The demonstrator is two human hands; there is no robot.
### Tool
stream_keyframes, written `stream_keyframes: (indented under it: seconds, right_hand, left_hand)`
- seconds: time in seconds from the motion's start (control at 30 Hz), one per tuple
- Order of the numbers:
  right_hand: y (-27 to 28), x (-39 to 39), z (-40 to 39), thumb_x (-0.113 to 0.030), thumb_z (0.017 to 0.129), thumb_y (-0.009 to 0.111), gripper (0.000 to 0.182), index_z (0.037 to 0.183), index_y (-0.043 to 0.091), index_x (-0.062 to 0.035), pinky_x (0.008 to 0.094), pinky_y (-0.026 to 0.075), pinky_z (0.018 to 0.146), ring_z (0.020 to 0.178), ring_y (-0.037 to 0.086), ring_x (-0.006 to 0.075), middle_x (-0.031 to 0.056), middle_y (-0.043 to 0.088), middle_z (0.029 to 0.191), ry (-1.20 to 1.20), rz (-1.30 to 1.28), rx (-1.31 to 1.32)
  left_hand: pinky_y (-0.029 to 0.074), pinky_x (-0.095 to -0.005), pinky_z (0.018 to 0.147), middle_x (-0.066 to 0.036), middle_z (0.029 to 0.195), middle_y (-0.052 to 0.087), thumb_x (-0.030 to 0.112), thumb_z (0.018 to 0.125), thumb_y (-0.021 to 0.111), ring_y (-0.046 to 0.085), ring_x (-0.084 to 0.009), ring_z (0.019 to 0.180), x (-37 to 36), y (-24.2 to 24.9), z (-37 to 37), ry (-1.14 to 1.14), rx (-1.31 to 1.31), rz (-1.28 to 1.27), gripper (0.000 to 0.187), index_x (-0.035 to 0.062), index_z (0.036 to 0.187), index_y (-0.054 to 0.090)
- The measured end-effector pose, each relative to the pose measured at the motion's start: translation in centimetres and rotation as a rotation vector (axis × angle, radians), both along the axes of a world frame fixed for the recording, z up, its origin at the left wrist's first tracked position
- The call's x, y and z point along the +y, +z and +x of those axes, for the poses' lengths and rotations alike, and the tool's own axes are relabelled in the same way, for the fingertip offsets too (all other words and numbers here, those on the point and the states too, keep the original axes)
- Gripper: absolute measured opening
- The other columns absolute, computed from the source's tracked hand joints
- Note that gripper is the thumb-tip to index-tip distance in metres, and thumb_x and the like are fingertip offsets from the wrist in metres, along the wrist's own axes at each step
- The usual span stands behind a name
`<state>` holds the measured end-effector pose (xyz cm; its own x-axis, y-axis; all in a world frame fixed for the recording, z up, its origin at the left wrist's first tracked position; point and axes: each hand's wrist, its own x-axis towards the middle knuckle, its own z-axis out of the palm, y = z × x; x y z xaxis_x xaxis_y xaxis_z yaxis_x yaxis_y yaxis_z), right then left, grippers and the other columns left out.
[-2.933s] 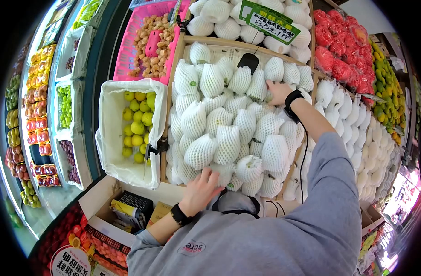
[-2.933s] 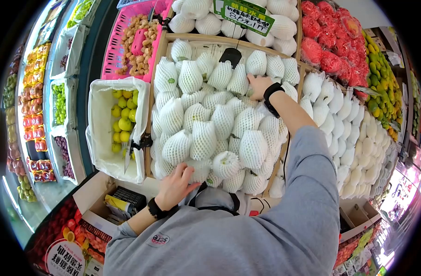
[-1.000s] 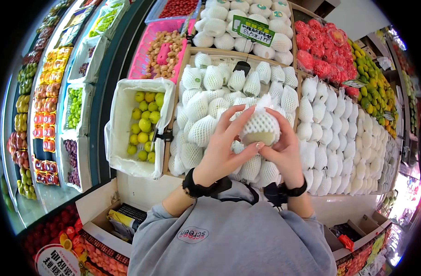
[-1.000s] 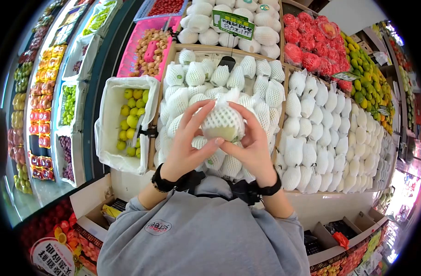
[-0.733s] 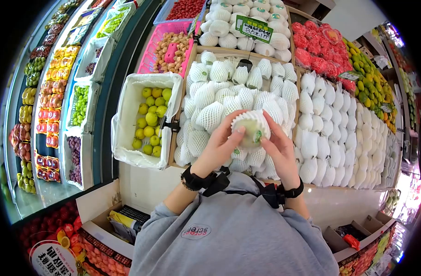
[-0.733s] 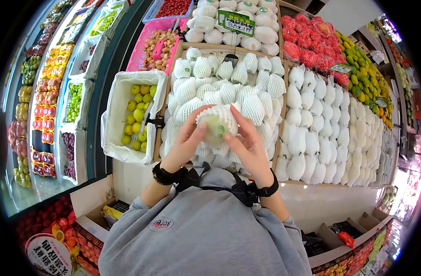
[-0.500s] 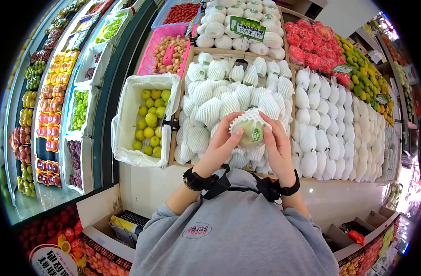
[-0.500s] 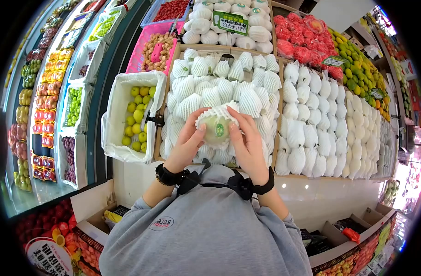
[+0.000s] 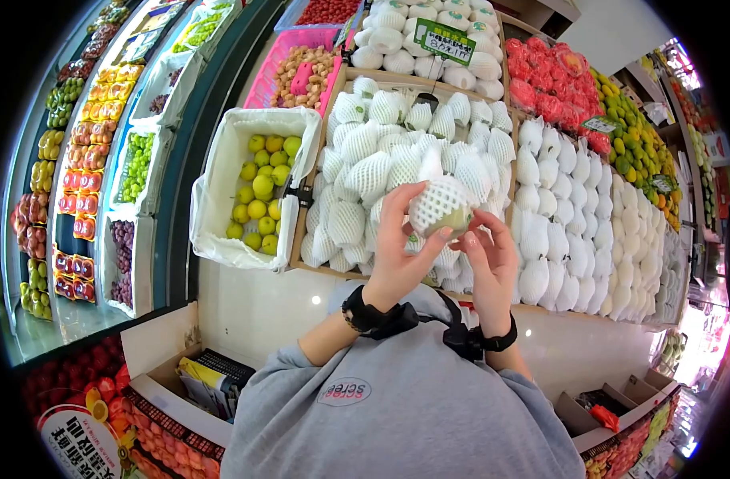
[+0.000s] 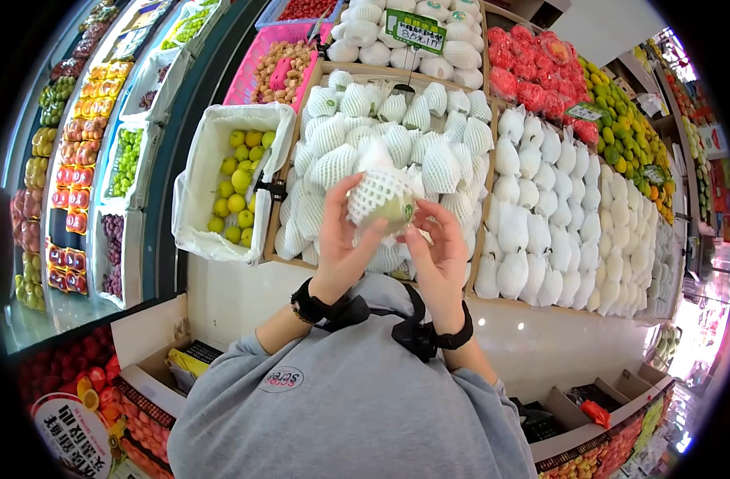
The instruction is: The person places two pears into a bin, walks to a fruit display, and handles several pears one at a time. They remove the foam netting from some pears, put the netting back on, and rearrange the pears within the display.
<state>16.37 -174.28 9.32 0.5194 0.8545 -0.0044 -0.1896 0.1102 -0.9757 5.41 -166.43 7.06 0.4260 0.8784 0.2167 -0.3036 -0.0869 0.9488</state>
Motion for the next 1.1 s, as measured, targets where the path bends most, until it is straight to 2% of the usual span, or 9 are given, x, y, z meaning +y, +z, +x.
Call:
stream_keyframes:
  seconds: [0.23, 0.33, 0.57, 0.67, 0.77, 0.87, 0.93, 1.03, 1.1]
  right_hand:
    - [-0.1, 0.4, -0.4, 0.003, 0.079, 0.059, 0.055, 0.128, 0.035, 0.0023, 0.0299, 0.046, 0.084, 0.104, 0.047, 0.0167, 0.0091, 0.042, 0.118, 0.023, -0.001, -0.043]
    - [0.0, 1.1, -0.3, 0.002, 0.075, 0.063, 0.058, 0.125, 0.033, 0.0023, 0.0295, 0.045, 0.086, 0.108, 0.047, 0.0164, 0.0096, 0.044, 0.118, 0.089, -0.025, -0.029]
    - [-2.0, 2.3, 0.4, -0.005, 0.07, 0.069, 0.055, 0.116, 0.039, 0.0016, 0.0261, 0.045, 0.084, 0.1, 0.052, 0.0132, 0.0089, 0.052, 0.109, 0.078, -0.13, -0.078]
    - [-2.1, 2.2, 1.0, -0.007, 0.068, 0.072, 0.055, 0.114, 0.043, 0.0023, 0.026, 0.044, 0.084, 0.099, 0.053, 0.0128, 0.0085, 0.054, 0.106, 0.104, -0.184, -0.106]
    - [-1.9, 1.3, 1.7, -0.01, 0.066, 0.074, 0.058, 0.114, 0.045, 0.0025, 0.0277, 0.043, 0.087, 0.1, 0.053, 0.0129, 0.0077, 0.056, 0.105, 0.23, -0.226, -0.106]
    - [-1.9, -0.5, 2.3, -0.016, 0.065, 0.074, 0.066, 0.12, 0.043, 0.0001, 0.0323, 0.042, 0.087, 0.102, 0.052, 0.0171, 0.0086, 0.055, 0.11, 0.35, -0.196, 0.066]
    - [-3.1, -1.3, 2.4, -0.025, 0.063, 0.074, 0.073, 0.124, 0.04, -0.0023, 0.0379, 0.044, 0.084, 0.104, 0.052, 0.0227, 0.0118, 0.052, 0.114, 0.286, -0.079, 0.354]
    - [-3.7, -1.0, 3.8, -0.039, 0.065, 0.068, 0.078, 0.126, 0.036, -0.002, 0.0379, 0.044, 0.082, 0.109, 0.049, 0.0268, 0.0139, 0.048, 0.121, 0.225, 0.111, 0.524]
    - [-3.3, -1.4, 4.0, -0.027, 0.067, 0.067, 0.073, 0.127, 0.034, 0.0, 0.038, 0.041, 0.09, 0.11, 0.049, 0.0289, 0.017, 0.046, 0.123, 0.15, 0.128, 0.508]
  left_hand:
    - [0.044, -0.0346, 0.079, -0.017, 0.118, 0.04, 0.004, 0.072, 0.063, 0.048, -0.0297, 0.1, 0.2, 1.1, -0.3, 0.115, 0.167, 0.278, 0.046, 0.0038, 0.116, 0.05]
    - [0.043, -0.035, 0.08, -0.017, 0.117, 0.042, 0.004, 0.074, 0.061, 0.048, -0.03, 0.098, 0.7, 1.4, -1.0, 0.101, 0.281, 0.397, 0.042, 0.0044, 0.115, 0.052]
    - [0.048, -0.0307, 0.067, -0.017, 0.114, 0.046, -0.003, 0.078, 0.05, 0.057, -0.0229, 0.077, 1.3, 0.3, -1.0, 0.004, 0.348, 0.489, 0.04, 0.006, 0.116, 0.054]
    - [0.048, -0.03, 0.066, -0.017, 0.11, 0.05, -0.003, 0.078, 0.049, 0.058, -0.0225, 0.075, 2.3, 0.0, -0.9, -0.024, 0.388, 0.448, 0.038, 0.0061, 0.115, 0.055]
    - [0.047, -0.0293, 0.065, -0.015, 0.099, 0.056, -0.003, 0.077, 0.05, 0.059, -0.021, 0.072, 4.4, -0.5, -1.7, -0.051, 0.54, 0.229, 0.039, 0.0066, 0.115, 0.054]
    - [0.047, -0.025, 0.065, -0.01, 0.088, 0.062, -0.002, 0.08, 0.051, 0.06, -0.0141, 0.074, 7.4, -3.7, -2.7, -0.002, 0.506, -0.017, 0.035, 0.0025, 0.114, 0.05]
    - [0.047, -0.0232, 0.066, -0.009, 0.091, 0.061, 0.0, 0.081, 0.052, 0.059, -0.0116, 0.078, 8.0, -4.2, -3.0, 0.035, 0.267, -0.168, 0.031, 0.0002, 0.112, 0.05]
    - [0.047, -0.0218, 0.068, -0.008, 0.094, 0.061, 0.003, 0.081, 0.056, 0.058, -0.0094, 0.081, 8.2, -4.4, -3.2, 0.046, 0.121, -0.258, 0.029, -0.0017, 0.11, 0.05]
    - [0.047, -0.024, 0.065, -0.01, 0.094, 0.061, 0.004, 0.078, 0.058, 0.059, -0.012, 0.078, 8.0, -4.6, -3.3, 0.052, 0.301, -0.126, 0.031, -0.0007, 0.107, 0.052]
